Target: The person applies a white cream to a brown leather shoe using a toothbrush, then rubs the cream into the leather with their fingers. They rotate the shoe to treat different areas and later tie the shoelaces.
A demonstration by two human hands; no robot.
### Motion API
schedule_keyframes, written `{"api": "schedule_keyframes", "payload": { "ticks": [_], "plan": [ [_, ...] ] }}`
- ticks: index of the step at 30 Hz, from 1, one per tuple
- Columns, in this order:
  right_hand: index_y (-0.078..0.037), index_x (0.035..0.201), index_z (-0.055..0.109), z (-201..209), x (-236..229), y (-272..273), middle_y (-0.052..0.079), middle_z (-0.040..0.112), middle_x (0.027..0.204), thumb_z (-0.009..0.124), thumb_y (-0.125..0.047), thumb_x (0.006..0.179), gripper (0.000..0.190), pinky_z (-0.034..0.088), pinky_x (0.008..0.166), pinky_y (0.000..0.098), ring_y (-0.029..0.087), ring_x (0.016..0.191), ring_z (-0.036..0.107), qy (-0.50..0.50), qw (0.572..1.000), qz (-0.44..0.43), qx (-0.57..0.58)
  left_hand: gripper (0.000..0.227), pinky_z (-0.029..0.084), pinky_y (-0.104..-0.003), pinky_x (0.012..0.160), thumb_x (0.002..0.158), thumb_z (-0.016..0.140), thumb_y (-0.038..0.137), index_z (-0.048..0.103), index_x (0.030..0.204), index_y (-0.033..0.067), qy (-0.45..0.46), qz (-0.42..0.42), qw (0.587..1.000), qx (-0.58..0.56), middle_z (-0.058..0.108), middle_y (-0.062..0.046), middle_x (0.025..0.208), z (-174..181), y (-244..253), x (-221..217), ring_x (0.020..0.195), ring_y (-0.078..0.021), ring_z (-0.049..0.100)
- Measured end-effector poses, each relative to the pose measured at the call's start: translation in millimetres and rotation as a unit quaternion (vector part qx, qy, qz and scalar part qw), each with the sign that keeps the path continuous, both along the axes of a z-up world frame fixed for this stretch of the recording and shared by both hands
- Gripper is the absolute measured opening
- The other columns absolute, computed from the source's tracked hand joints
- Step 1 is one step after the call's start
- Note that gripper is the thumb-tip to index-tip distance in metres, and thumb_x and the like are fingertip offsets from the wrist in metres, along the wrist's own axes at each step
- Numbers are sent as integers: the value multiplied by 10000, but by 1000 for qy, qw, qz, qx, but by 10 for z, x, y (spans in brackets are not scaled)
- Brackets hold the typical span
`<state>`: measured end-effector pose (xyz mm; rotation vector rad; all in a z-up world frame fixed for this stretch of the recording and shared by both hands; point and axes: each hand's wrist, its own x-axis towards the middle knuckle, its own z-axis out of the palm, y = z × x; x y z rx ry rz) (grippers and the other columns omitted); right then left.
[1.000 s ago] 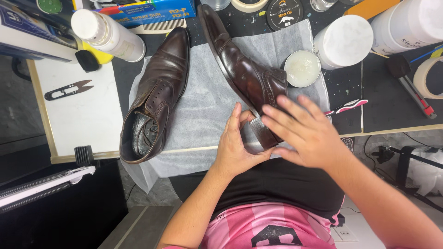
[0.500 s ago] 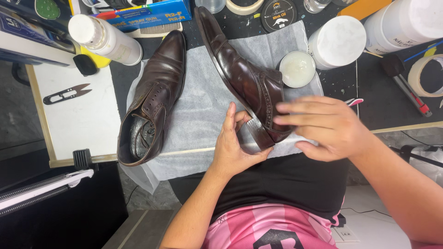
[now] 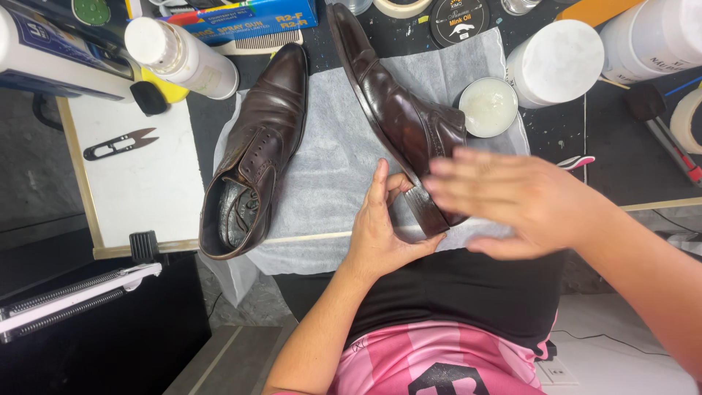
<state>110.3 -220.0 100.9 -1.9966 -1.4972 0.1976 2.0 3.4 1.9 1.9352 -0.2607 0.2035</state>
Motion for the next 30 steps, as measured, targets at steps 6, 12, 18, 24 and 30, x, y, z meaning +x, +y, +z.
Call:
{"api": "schedule_keyframes", "payload": {
  "ticks": [6,12,18,24,30],
  "plan": [
    [-16,1402,576,10,168,194,164,546,1488,729,-314,880,620,421,1189,509,366,1407,516,-53,996,-69,22,1386,570,-382,1061,683,989,224,14,1659,83,-14,-4,1000,1,623,-166,1293,16,6,10,1188,-293,688],
    [56,1443,500,-85,222,406,252,496,1527,704,-343,873,725,361,1188,523,403,1430,461,-90,993,-72,-17,1387,570,-386,1048,691,983,223,4,1663,83,-1,-11,1000,-7,616,-149,1269,9,2,15,1158,-289,687],
    [-122,1178,590,-137,-162,5,-4,596,1349,705,-218,935,285,434,1200,447,198,1403,582,50,995,-13,91,1400,580,-376,992,668,994,238,16,1655,67,6,-15,1000,-14,616,-139,1215,7,3,22,1080,-273,688],
    [-5,1442,558,-107,328,506,158,495,1562,714,-308,928,617,399,1203,472,342,1469,459,-73,990,-117,4,1390,570,-399,1043,668,985,208,20,1656,61,-9,-16,1000,-14,593,-175,1284,6,14,19,1150,-301,676],
    [39,1468,471,-75,-31,507,214,381,1596,694,-388,843,789,254,1225,559,389,1493,360,-81,984,-144,-72,1355,518,-372,1120,699,965,159,15,1660,54,42,-39,996,-70,571,-137,1275,-16,24,0,1182,-283,645]
  ]
}}
